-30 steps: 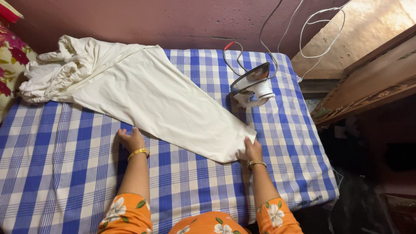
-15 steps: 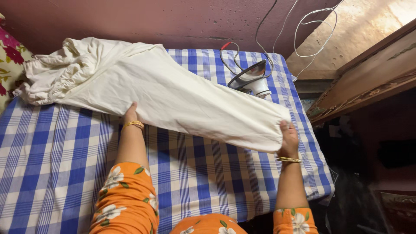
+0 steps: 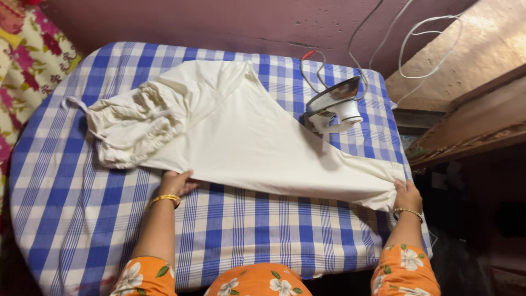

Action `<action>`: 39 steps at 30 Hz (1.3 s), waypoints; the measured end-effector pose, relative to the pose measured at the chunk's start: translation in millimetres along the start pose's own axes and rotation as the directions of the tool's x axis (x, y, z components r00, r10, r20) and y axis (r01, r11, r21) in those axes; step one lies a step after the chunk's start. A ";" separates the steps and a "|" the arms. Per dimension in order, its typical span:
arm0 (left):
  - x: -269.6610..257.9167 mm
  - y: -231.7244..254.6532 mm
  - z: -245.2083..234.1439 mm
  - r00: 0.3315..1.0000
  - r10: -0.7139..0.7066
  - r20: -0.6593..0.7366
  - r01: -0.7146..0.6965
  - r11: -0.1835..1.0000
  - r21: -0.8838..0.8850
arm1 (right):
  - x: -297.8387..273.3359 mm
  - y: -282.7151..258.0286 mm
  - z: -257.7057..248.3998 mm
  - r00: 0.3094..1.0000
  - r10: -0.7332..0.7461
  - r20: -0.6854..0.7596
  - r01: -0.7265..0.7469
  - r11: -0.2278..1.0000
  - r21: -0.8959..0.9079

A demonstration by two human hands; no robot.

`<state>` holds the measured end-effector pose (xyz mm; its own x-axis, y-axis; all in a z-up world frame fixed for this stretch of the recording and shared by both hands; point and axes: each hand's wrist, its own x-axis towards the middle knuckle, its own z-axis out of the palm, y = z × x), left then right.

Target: The person irons a white garment on a checkered ironing board. They repeatedly smooth the fabric, reposition the garment, and use a steam iron to press different sections. The person also wipes the garment with a small cloth during the process.

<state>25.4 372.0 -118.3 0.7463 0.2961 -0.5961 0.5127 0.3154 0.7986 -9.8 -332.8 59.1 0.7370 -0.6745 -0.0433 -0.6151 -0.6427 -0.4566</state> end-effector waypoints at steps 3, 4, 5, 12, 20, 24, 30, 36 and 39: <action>-44.0 21.5 -24.0 0.984 0.117 -0.138 -0.047 0.903 0.427 | -1.5 -3.3 11.5 0.998 0.025 0.058 -0.022 0.998 -0.056; -56.1 33.5 -29.4 0.905 0.343 -0.251 -0.131 0.788 0.602 | 0.8 -2.7 19.6 0.997 0.021 0.075 -0.019 1.000 -0.025; -64.7 49.2 -32.2 0.771 0.563 -0.297 -0.163 0.625 0.764 | 3.3 -2.2 29.1 0.996 0.022 0.089 -0.023 1.000 0.008; -56.9 152.9 -7.6 0.890 0.445 -0.096 -0.046 0.297 0.954 | -6.7 -1.2 80.8 0.996 0.050 0.070 -0.049 0.999 -0.019; 5.8 182.4 35.8 0.825 0.562 -0.061 0.044 0.043 0.998 | -13.4 -8.4 91.1 0.979 0.200 0.034 -0.201 0.979 0.022; 43.8 169.4 50.8 0.774 0.629 -0.078 0.062 0.048 0.997 | -21.9 -19.9 97.3 0.958 0.285 -0.039 -0.287 0.952 -0.106; 122.9 232.1 25.4 0.903 0.421 -0.081 -0.074 0.340 0.938 | -20.0 -28.2 94.7 0.951 0.308 -0.006 -0.304 0.933 -0.192; 105.9 356.7 -2.0 0.405 0.881 -0.243 -0.208 0.348 0.914 | -16.0 -21.5 90.5 0.944 0.322 0.068 -0.313 0.942 -0.125; 66.0 332.0 -3.2 0.674 0.719 -0.171 -0.266 0.452 0.852 | -16.4 -13.4 93.2 0.943 0.320 0.089 -0.315 0.947 -0.063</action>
<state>243.6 499.2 107.2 0.7990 0.5802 0.1577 0.3949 -0.7041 0.5901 12.5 -279.3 -16.9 0.5231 -0.8097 -0.2661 -0.8325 -0.4186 -0.3630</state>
